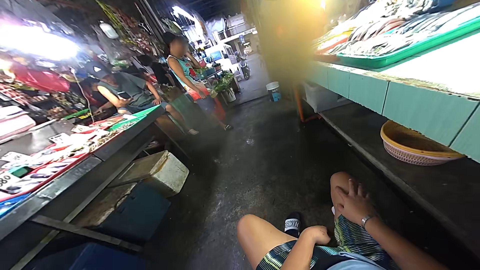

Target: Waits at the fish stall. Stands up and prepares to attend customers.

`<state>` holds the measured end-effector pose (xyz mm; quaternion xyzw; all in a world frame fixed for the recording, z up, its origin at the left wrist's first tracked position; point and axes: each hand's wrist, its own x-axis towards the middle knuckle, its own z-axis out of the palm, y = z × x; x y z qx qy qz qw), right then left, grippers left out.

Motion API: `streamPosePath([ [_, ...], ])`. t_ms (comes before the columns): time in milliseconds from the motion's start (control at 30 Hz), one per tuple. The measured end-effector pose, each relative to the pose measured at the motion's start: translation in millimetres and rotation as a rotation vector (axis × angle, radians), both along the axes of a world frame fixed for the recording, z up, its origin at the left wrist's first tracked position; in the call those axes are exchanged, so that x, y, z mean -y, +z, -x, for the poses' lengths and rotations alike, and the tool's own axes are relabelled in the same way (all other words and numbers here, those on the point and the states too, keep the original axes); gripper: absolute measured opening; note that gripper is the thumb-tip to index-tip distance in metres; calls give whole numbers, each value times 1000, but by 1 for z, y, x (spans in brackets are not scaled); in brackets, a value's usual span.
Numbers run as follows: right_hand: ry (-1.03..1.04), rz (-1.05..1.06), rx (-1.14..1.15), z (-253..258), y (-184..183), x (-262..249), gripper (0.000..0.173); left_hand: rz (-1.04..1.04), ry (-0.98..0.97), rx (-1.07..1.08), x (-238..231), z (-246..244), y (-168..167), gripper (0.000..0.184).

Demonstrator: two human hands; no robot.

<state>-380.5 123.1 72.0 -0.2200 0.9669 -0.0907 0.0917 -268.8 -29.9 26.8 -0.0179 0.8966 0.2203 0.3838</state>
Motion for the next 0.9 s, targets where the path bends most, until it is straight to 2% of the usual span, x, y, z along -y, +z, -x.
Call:
streamPosePath([
  [167,-18,-9,-15,1,0,-7,76,-43,8,-14,5,2,-9,51],
  [367,50,11,35,-4,1,7,74,33,-4,26,-6,5,10,40],
  [533,70,17,38,-4,-1,12,76,51,-11,46,-8,5,13,38],
  [667,15,46,18,-1,0,2,74,16,-6,9,-2,3,2,39],
  [767,-12,44,-2,2,-1,-5,76,-19,4,-24,4,3,-9,47],
  [900,2,50,-10,-1,1,-8,76,-33,12,-32,4,1,-9,48],
])
